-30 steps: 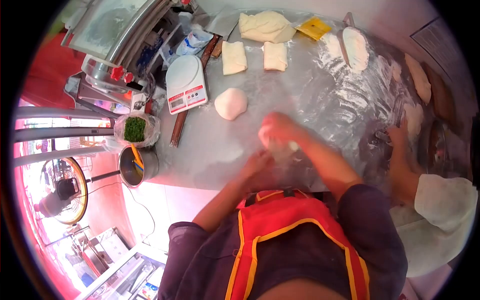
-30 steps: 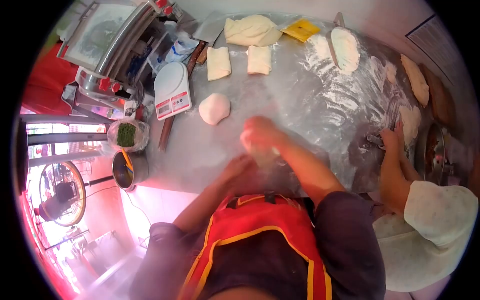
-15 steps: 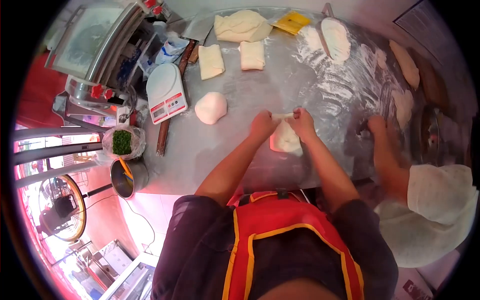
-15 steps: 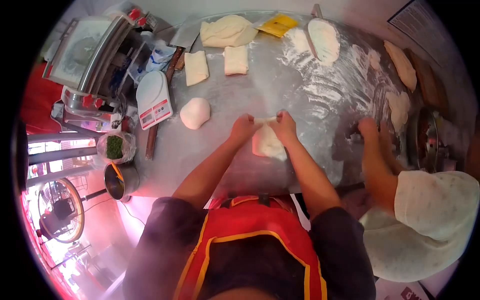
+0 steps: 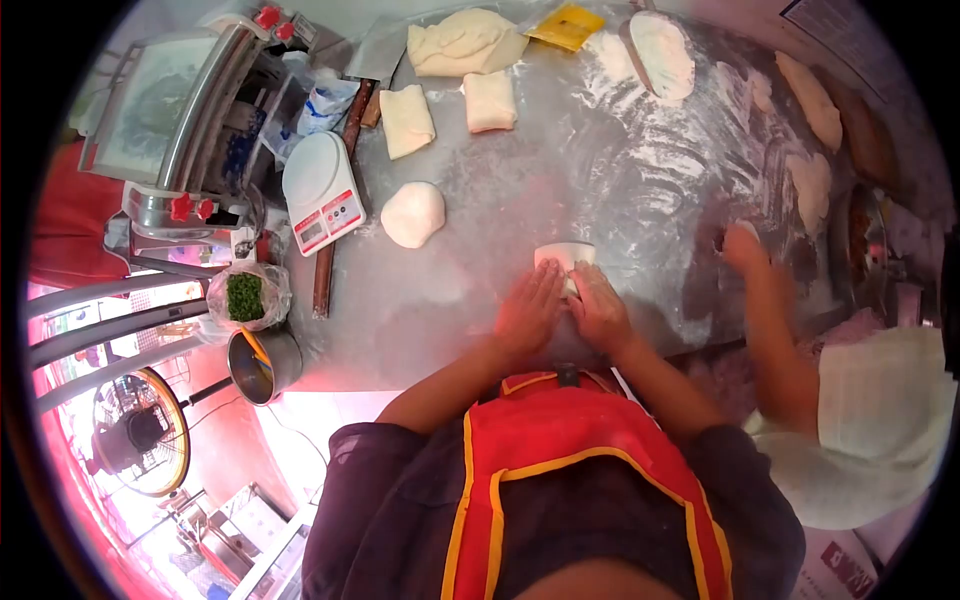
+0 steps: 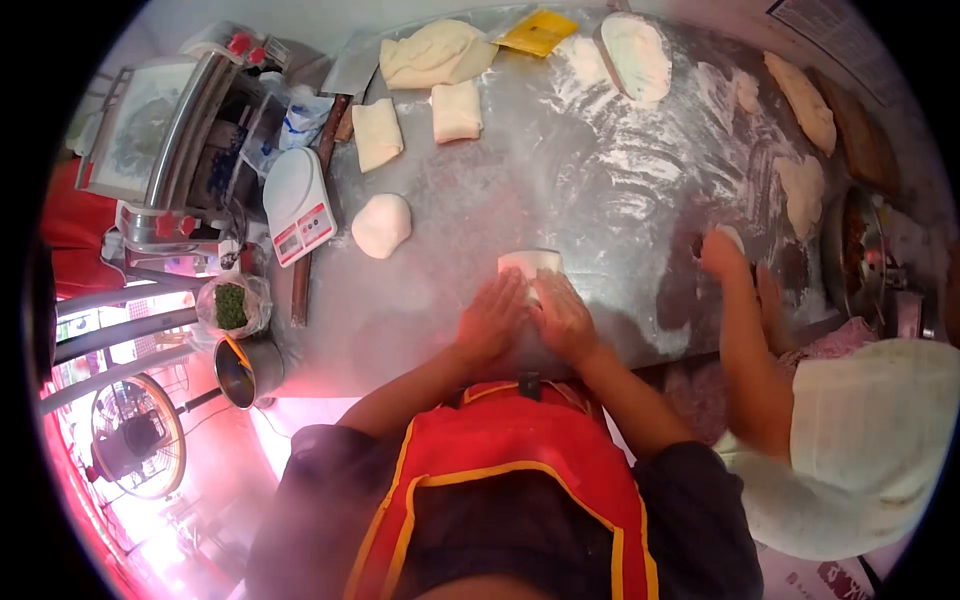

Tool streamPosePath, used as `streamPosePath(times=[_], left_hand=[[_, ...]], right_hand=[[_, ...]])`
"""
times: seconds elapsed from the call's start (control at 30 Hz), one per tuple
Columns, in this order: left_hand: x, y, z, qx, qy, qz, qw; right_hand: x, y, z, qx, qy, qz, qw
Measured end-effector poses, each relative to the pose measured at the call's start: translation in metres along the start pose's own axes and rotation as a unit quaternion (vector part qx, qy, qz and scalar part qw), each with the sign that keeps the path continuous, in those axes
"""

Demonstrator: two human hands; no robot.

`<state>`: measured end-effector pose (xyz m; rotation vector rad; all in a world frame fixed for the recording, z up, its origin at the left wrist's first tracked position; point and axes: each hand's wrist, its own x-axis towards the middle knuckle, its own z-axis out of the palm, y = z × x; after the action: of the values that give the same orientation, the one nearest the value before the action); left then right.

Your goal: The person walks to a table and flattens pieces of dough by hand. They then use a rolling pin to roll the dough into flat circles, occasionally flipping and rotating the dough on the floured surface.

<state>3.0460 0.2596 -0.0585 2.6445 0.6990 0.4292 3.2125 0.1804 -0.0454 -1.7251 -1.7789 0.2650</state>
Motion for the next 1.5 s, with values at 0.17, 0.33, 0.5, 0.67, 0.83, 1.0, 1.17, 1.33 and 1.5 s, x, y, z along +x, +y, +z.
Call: streamPosePath(times=[0.17,0.33,0.5,0.67,0.83,1.0,1.17,1.33,1.5], left_hand=[[0.009,-0.007,0.005,0.079,-0.022,0.028,0.996],[0.032,-0.016,-0.018,-0.067,-0.044,-0.062,0.995],[0.078,-0.049,-0.011,-0.171,-0.108,-0.191,0.961],[0.091,-0.03,-0.043,-0.159,-0.109,-0.133,0.972],[0.049,-0.026,-0.064,-0.052,-0.024,-0.032,0.998],[0.071,-0.049,-0.03,-0.008,0.079,-0.033,0.996],[0.094,-0.049,0.002,0.058,0.004,-0.056,0.997],[0.095,-0.05,0.002,0.061,-0.026,-0.083,0.994],[0.099,-0.049,-0.001,0.064,-0.035,-0.095,0.993]], right_hand=[[0.003,-0.002,0.009,-0.024,0.013,0.009,1.0],[0.012,-0.005,-0.024,0.094,-0.007,0.132,0.987],[-0.032,0.004,-0.002,0.471,0.057,0.558,0.68],[0.017,-0.017,0.02,0.697,0.164,0.572,0.401],[0.041,0.014,0.025,0.701,0.178,0.568,0.392],[0.042,0.022,-0.003,0.603,0.19,0.584,0.509],[0.066,0.017,0.013,0.574,0.158,0.605,0.529],[0.094,0.011,0.041,0.556,0.124,0.652,0.501],[0.091,0.042,0.036,0.601,0.012,0.626,0.497]])
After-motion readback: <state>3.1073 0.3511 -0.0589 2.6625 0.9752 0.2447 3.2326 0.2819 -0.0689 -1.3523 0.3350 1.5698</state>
